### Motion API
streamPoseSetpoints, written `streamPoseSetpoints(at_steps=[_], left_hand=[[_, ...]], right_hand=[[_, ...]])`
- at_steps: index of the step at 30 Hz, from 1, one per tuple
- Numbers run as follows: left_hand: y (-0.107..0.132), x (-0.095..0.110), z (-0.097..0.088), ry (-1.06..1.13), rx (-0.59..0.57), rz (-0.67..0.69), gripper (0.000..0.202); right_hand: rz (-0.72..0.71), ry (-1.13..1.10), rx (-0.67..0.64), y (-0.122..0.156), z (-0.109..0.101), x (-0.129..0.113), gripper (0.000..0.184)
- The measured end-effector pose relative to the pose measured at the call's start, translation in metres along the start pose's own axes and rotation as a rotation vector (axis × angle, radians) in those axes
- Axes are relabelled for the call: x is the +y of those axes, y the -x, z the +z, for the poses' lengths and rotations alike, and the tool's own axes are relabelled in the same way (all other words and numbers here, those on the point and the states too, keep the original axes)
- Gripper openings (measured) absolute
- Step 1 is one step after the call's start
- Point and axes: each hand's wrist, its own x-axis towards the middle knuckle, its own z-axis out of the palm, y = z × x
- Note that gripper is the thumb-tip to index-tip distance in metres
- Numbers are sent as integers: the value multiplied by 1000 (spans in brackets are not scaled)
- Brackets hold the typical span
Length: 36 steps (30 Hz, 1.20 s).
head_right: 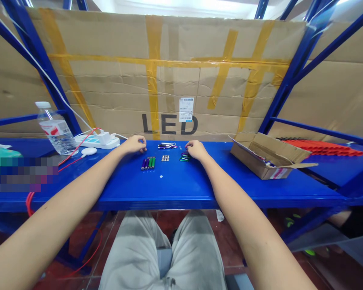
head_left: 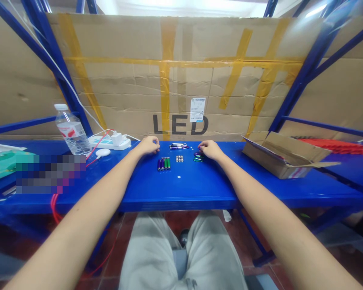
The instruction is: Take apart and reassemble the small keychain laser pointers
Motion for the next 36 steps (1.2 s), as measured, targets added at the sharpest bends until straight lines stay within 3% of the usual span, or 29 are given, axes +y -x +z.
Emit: streamPoseSetpoints(at_steps=[7, 12, 16, 22, 36], left_hand=[[-3, 0, -7, -170, 52, 16, 7], [-3, -1, -11, -156, -84, -34, 7], [-1, 2, -13, -145, -141, -56, 9], [5, 13, -15, -188, -267, -92, 3], [7, 15, -18, -169, -445, -107, 14]], right_hand=[[3, 95, 42, -4, 3, 8, 28], [-17, 174, 3, -12, 13, 10, 29], [-78, 255, 65, -14, 17, 7, 27], [-59, 181, -46, -9, 14, 6, 24], [-15, 106, -48, -9, 9, 8, 25]])
